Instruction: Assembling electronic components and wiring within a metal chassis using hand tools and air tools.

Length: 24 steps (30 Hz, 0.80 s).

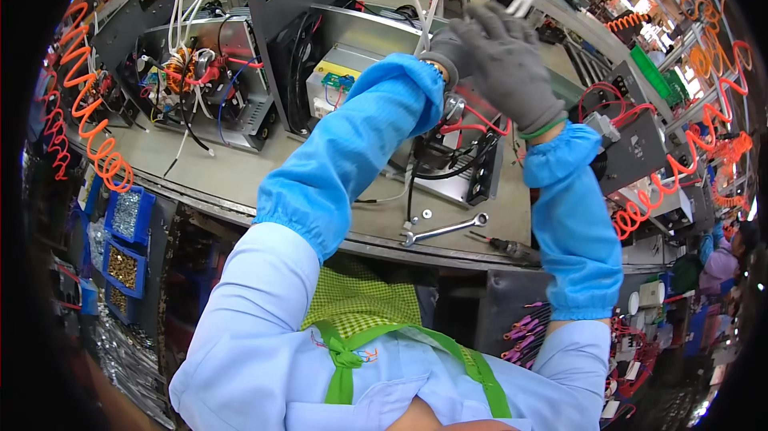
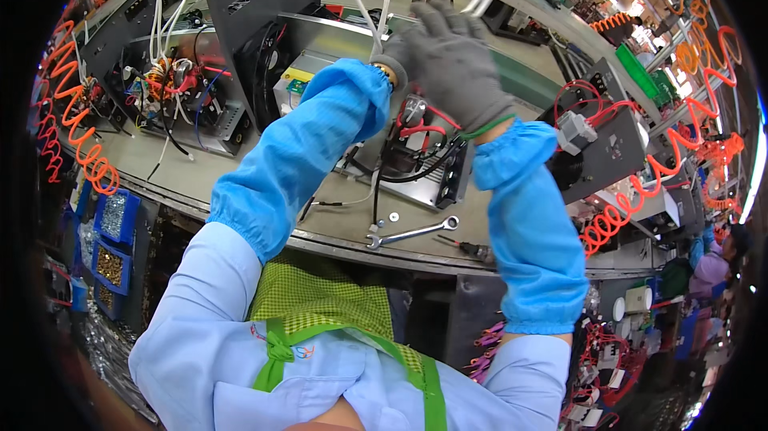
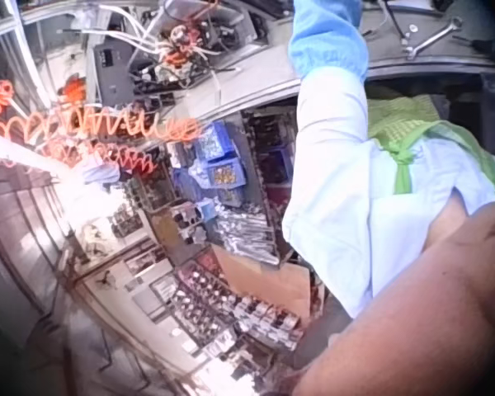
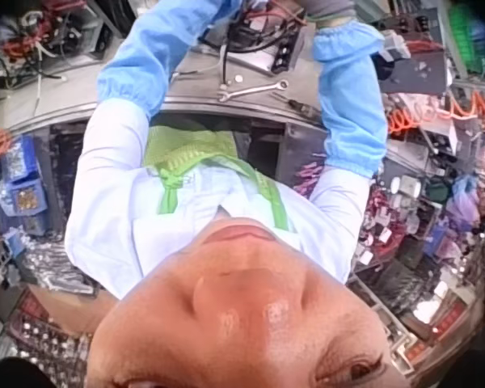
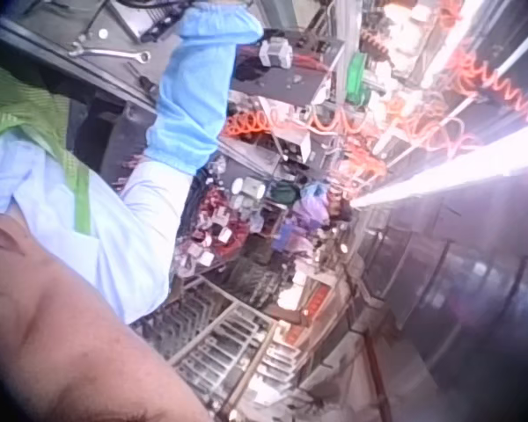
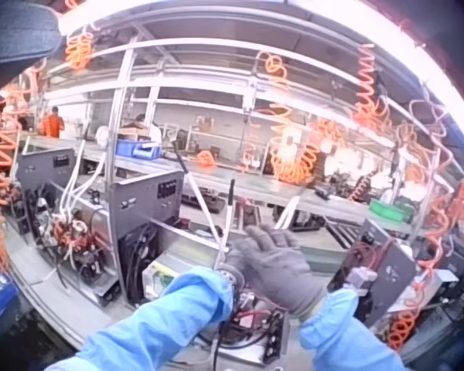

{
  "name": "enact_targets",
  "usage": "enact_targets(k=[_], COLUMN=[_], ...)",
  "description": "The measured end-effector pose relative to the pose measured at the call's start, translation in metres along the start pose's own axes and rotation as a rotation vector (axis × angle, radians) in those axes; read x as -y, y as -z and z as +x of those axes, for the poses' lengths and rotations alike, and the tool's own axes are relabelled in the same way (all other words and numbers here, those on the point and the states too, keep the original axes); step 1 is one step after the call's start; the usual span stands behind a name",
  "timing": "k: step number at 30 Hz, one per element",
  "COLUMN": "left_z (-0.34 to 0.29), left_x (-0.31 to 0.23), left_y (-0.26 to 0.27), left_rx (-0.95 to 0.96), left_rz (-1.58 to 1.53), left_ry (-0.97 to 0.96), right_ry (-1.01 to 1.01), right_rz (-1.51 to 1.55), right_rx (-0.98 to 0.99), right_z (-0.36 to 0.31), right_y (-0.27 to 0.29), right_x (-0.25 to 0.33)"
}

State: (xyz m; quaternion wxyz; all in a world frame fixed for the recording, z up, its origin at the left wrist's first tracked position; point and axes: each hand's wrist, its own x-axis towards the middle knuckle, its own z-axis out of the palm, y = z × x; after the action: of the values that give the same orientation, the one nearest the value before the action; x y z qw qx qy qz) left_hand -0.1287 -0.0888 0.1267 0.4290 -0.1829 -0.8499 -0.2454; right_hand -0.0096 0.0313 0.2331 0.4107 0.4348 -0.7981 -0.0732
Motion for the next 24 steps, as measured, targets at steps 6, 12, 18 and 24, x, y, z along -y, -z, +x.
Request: enact_targets(k=[6, 12, 18, 24], left_z=[-0.012, -0.022, -0.04, -0.165], left_x=[-0.032, -0.039, -0.034, -0.101], left_y=[0.054, 0.074, 0.047, 0.076], left_rx=[0.427, 0.603, 0.291, 0.398], left_rz=[-0.27, -0.124, -0.081, -0.347], left_ry=[-0.286, -0.385, -0.403, -0.578], right_ry=[0.027, -0.187, -0.674, -1.047], right_rz=[-0.274, -0.253, 0.248, 1.388], right_rx=[0.071, -0.016, 0.314, 0.291], right_z=[-0.072, -0.143, -0.226, -0.243], right_y=[0.005, 0.012, -0.017, -0.031], right_x=[-0.08, -0.098, -0.037, 0.03])
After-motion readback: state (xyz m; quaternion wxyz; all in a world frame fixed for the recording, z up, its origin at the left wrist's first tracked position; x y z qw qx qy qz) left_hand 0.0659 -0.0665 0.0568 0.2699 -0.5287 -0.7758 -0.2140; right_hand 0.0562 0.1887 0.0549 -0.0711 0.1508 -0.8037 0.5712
